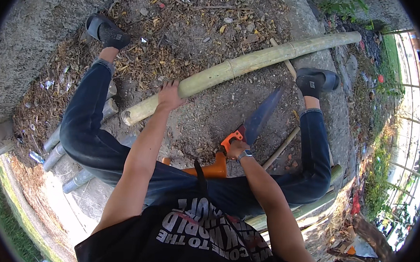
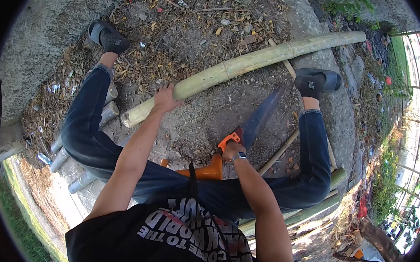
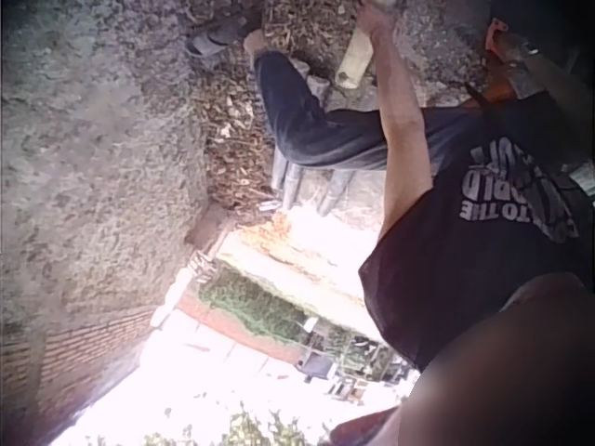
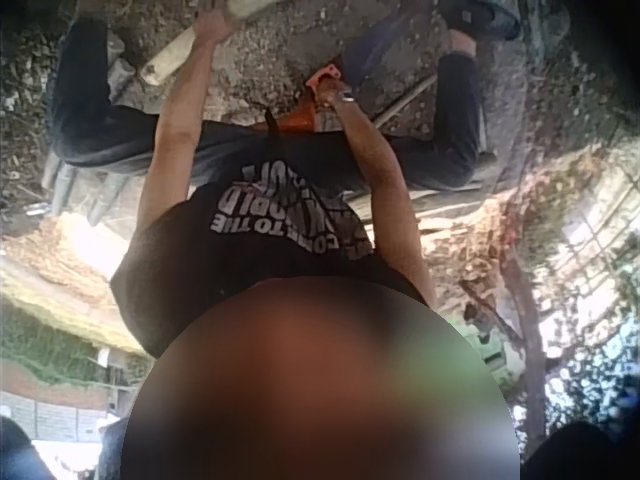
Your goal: Sawing through a piece of bamboo on the ground using a hand saw.
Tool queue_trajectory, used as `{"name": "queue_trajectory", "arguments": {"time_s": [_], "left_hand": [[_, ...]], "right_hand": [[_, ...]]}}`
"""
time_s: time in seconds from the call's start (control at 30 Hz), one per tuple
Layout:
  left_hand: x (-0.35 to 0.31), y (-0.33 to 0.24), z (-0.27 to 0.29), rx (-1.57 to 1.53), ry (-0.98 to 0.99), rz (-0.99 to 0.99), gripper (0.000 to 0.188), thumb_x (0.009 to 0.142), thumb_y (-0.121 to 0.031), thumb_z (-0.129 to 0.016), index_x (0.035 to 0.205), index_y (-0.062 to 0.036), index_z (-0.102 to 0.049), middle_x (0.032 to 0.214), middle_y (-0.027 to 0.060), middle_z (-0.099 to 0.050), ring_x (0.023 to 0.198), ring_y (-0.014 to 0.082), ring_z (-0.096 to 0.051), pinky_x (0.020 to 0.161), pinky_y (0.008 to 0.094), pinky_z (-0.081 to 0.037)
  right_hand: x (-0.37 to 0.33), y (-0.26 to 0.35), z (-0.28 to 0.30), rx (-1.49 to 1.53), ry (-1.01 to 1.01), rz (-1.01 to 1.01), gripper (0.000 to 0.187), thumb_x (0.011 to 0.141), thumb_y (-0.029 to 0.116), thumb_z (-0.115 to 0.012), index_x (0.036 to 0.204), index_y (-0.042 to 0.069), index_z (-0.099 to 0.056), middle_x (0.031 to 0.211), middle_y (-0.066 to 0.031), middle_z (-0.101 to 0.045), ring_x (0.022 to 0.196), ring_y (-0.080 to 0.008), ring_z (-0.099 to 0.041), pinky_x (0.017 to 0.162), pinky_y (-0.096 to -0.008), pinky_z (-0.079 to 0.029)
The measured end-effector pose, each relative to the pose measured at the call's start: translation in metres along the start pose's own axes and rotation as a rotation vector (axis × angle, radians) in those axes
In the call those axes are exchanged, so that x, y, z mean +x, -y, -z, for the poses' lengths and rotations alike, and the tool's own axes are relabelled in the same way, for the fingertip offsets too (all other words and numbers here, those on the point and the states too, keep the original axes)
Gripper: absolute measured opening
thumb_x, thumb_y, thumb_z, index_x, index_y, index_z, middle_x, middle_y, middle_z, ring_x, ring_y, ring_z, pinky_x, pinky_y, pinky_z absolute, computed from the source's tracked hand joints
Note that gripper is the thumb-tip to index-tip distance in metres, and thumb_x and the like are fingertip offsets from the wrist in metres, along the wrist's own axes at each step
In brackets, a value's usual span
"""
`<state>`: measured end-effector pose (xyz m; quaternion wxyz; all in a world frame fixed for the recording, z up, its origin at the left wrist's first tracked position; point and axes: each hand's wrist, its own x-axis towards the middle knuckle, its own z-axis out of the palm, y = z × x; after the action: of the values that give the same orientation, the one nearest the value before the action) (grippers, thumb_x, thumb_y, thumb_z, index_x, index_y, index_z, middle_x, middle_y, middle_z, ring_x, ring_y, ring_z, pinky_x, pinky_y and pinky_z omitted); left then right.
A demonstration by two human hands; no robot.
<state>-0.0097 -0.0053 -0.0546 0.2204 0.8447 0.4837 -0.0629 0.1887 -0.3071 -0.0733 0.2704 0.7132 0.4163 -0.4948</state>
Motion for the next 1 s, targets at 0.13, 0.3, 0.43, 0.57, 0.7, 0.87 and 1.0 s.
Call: {"name": "queue_trajectory", "arguments": {"time_s": [0.13,0.3,0.43,0.57,0.7,0.87,1.0], "left_hand": [[-0.039,0.077,-0.010,0.108,0.057,0.213,0.102,0.071,-0.036,-0.094,0.154,-0.0104,-0.042,0.151,0.0176,-0.052,0.145,0.0384,-0.047,0.122,0.0594,-0.034],[-0.023,0.025,0.001,0.112,0.015,0.165,0.109,0.071,-0.038,-0.094,0.157,-0.0069,-0.035,0.155,0.0192,-0.046,0.147,0.0382,-0.043,0.126,0.0583,-0.029],[-0.018,-0.023,-0.010,0.067,-0.080,-0.088,0.112,0.073,-0.035,-0.092,0.161,-0.0072,-0.030,0.154,0.0190,-0.046,0.145,0.0396,-0.043,0.125,0.0559,-0.030],[-0.022,-0.029,-0.026,0.077,-0.227,-0.085,0.110,0.076,-0.035,-0.090,0.163,-0.0072,-0.027,0.155,0.0195,-0.046,0.144,0.0395,-0.043,0.126,0.0553,-0.029],[-0.014,0.007,-0.029,0.077,-0.156,-0.016,0.101,0.080,-0.035,-0.088,0.159,-0.0063,-0.033,0.153,0.0182,-0.048,0.143,0.0374,-0.045,0.125,0.0548,-0.030],[-0.012,0.004,-0.022,0.059,-0.012,0.061,0.093,0.082,-0.035,-0.086,0.155,-0.0056,-0.037,0.151,0.0171,-0.050,0.144,0.0361,-0.045,0.125,0.0544,-0.031],[-0.013,0.003,-0.029,0.110,-0.052,0.113,0.091,0.081,-0.035,-0.088,0.153,-0.0066,-0.040,0.149,0.0161,-0.053,0.142,0.0350,-0.047,0.122,0.0565,-0.033]], "right_hand": [[0.017,-0.004,-0.009,0.032,0.031,-0.017,0.057,0.084,0.037,-0.076,0.126,-0.001,-0.072,0.128,-0.0216,-0.074,0.116,-0.0352,-0.074,0.097,-0.0465,-0.061],[0.010,0.000,-0.015,0.069,-0.134,-0.015,0.063,0.081,0.042,-0.082,0.124,-0.003,-0.072,0.128,-0.0234,-0.073,0.117,-0.0370,-0.073,0.098,-0.0476,-0.061],[0.002,0.006,-0.018,0.067,-0.189,0.013,0.073,0.077,0.052,-0.087,0.122,-0.004,-0.071,0.126,-0.0229,-0.072,0.116,-0.0384,-0.072,0.096,-0.0476,-0.061],[0.014,-0.003,-0.025,0.035,-0.224,0.031,0.077,0.074,0.058,-0.088,0.117,-0.003,-0.071,0.124,-0.0221,-0.072,0.112,-0.0378,-0.073,0.094,-0.0473,-0.062],[-0.012,0.011,0.003,0.025,-0.374,0.076,0.072,0.071,0.058,-0.087,0.109,-0.001,-0.072,0.111,-0.0199,-0.076,0.099,-0.0347,-0.076,0.087,-0.0462,-0.062],[-0.096,-0.003,0.035,0.597,-0.712,0.270,0.049,0.076,0.031,-0.086,0.112,0.002,-0.069,0.104,-0.0165,-0.077,0.098,-0.0311,-0.077,0.084,-0.0436,-0.062],[-0.164,-0.009,0.035,1.523,-0.687,0.574,0.028,0.082,0.009,-0.073,0.107,0.002,-0.064,0.097,-0.0118,-0.074,0.084,-0.0255,-0.075,0.076,-0.0404,-0.060]]}}
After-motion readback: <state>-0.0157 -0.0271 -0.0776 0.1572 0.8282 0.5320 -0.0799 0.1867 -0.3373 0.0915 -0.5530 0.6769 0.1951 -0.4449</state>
